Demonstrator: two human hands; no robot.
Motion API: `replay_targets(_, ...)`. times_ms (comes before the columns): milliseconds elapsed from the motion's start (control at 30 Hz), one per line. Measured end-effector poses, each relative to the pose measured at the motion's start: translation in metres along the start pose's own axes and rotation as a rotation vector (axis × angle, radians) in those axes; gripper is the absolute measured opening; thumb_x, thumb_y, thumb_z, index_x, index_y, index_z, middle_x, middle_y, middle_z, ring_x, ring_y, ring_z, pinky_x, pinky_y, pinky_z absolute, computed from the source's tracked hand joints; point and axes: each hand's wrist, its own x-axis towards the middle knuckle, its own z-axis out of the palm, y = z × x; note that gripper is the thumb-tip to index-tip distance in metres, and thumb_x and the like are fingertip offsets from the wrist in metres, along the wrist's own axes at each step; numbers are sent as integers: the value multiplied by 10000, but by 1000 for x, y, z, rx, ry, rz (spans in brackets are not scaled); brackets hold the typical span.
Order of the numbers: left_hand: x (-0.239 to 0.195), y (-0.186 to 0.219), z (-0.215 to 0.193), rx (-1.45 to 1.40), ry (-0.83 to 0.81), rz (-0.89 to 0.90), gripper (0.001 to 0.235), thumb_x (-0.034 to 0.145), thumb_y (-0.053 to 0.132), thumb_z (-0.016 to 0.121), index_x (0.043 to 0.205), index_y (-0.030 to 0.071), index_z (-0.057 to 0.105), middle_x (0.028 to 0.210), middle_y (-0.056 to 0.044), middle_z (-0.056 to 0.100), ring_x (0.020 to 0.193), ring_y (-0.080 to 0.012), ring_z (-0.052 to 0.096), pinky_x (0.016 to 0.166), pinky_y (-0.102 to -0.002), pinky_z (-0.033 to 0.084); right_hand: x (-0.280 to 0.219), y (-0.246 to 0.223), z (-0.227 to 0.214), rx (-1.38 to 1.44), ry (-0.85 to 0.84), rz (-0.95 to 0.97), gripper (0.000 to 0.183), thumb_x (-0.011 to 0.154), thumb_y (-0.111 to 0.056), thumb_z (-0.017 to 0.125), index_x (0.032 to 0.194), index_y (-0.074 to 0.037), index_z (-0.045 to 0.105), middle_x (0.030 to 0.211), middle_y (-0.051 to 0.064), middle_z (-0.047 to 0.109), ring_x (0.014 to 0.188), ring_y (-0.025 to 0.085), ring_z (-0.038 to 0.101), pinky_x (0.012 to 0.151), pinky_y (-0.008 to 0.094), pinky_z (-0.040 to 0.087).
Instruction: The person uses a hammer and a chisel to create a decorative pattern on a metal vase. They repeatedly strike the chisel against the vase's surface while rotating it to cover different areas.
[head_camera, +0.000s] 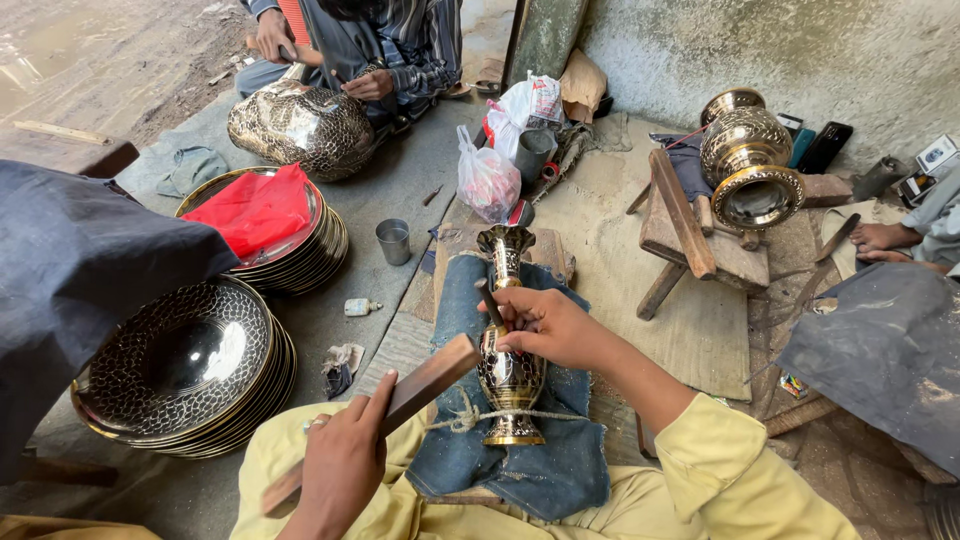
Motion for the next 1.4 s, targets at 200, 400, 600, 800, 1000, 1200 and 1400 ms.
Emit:
replay_targets(200,12,-8,-14,-139,96,-123,745,863,57,641,1540,261,409,925,-64,633,815,-235,677,772,-422,496,8,-3,-2,-85,-119,-22,451,850,-52,788,1286,-72,676,818,-11,589,760,69,554,708,261,503)
replay_targets(400,22,-13,-29,-490,388,-123,665,822,107,716,1440,103,471,912,-166,703,769,-338,710,698,-438,545,7,-8,-3,-152,-197,-181,335,882,-58,780,1205,-33,695,907,3,682,839,77,611,786,277,529)
replay_targets(600,47,-8,-63,-438,273,-43,714,820,92,710,1489,147,464,975,-172,688,859,-360,694,723,-460,535,-6,-3,7,-41,20,-72,321,881,-65,764,1193,-27,698,871,-1,687,802,38,627,739,227,544)
replay_targets(800,93,8,-126,-354,99,160,706,798,26,638,1464,149,440,973,-170,688,889,-381,688,766,-498,523,-19,13,29,48,372,25,326,873,-49,780,1186,-39,687,788,-16,622,682,29,545,618,207,475)
replay_targets(1000,139,46,-171,-172,-62,309,587,788,10,590,1351,170,541,962,-149,723,878,-376,701,678,-518,522,-27,29,54,207,672,-30,359,867,-30,781,1188,-20,622,826,-7,645,690,52,583,631,214,495)
replay_targets(1200,164,87,-190,164,-82,565,295,896,96,568,1179,170,607,874,-103,733,801,-353,721,635,-530,537,-37,24,74,157,900,-43,302,907,-71,778,1118,-25,568,826,23,632,722,63,604,645,232,550)
replay_targets(1400,164,123,-188,190,13,657,143,942,176,564,1031,183,675,792,-96,727,737,-313,734,612,-472,540,-39,17,86,222,1011,-47,275,904,-63,757,1000,-57,499,828,34,621,678,85,639,624,236,558)
